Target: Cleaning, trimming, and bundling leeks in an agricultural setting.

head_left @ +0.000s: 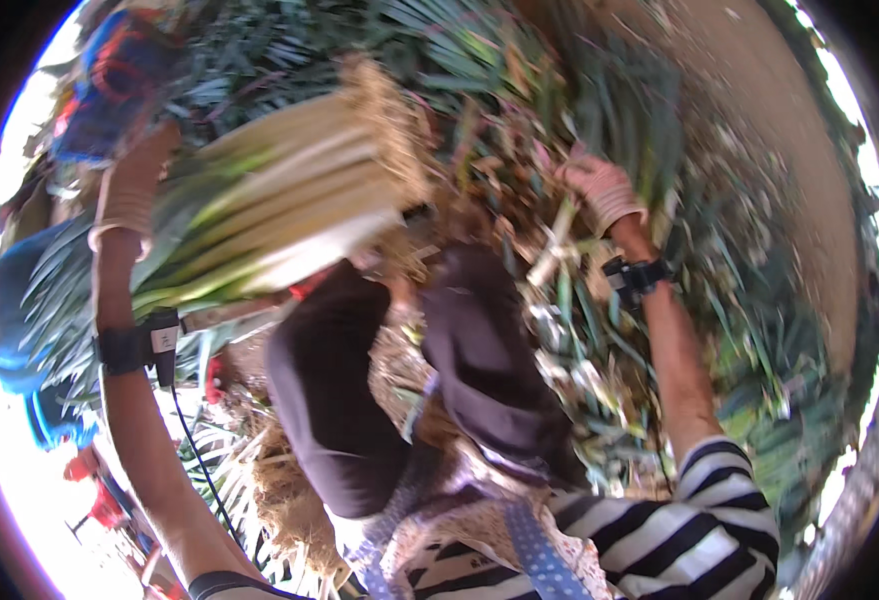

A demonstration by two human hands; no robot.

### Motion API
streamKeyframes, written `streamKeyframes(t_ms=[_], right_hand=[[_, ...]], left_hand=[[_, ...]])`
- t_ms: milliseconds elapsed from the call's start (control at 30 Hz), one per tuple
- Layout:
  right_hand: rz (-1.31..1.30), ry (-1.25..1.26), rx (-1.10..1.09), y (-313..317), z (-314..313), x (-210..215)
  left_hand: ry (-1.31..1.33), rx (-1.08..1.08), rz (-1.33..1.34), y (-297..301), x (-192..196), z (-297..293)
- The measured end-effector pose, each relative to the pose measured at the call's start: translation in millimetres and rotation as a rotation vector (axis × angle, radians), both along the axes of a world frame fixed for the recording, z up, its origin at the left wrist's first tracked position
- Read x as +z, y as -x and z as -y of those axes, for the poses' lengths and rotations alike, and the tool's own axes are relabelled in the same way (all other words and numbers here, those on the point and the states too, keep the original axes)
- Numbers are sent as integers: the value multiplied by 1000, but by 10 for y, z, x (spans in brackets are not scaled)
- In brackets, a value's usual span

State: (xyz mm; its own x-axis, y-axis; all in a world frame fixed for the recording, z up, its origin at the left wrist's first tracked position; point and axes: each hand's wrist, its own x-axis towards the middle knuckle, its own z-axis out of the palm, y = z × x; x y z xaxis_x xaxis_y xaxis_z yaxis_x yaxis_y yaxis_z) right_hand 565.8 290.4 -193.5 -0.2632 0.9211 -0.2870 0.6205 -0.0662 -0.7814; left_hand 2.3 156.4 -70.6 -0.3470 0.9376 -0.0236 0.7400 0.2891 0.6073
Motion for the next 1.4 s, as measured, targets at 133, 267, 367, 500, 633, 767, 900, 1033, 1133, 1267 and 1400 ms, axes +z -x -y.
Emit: streamKeyframes(t_ms=[133, 267, 367, 500, 633, 767, 900, 1033, 1133, 1267, 1400], right_hand=[[624, -4, 124, -1568, 1204, -934], [331, 319, -154, -1918, 2234, -1885], [57, 343, -360, -1340, 2248, -1881], [-103, 233, -443, -1132, 1869, -2194], [-106, 364, -602, -799, 1339, -2319], [204, 328, -697, -566, 1056, -2557], [181, 265, -741, -781, 1021, -2798], [-846, 560, -982, -670, 1282, -2031], [-1098, 536, -1108, -1276, 1790, -1158], [-1199, 561, -991, -1782, 2577, 143], [-1514, 457, -705, -1843, 3170, 801]], left_hand=[[-283, -247, 1104, -2069, 137, -355], [-309, -329, 1514, -3566, 336, -467], [-73, -953, 2031, -4065, 233, -713], [-188, -126, 1954, -4900, 58, -561], [-165, 78, 1900, -4954, -401, -578], [-169, -70, 1930, -4872, -351, -677], [-95, 27, 1913, -5024, -345, -722], [-77, 24, 1866, -4846, -535, -732], [-26, 44, 1861, -5059, -478, -725], [213, 88, 1668, -5445, -317, -720], [445, -93, 1432, -5807, -320, -507]])
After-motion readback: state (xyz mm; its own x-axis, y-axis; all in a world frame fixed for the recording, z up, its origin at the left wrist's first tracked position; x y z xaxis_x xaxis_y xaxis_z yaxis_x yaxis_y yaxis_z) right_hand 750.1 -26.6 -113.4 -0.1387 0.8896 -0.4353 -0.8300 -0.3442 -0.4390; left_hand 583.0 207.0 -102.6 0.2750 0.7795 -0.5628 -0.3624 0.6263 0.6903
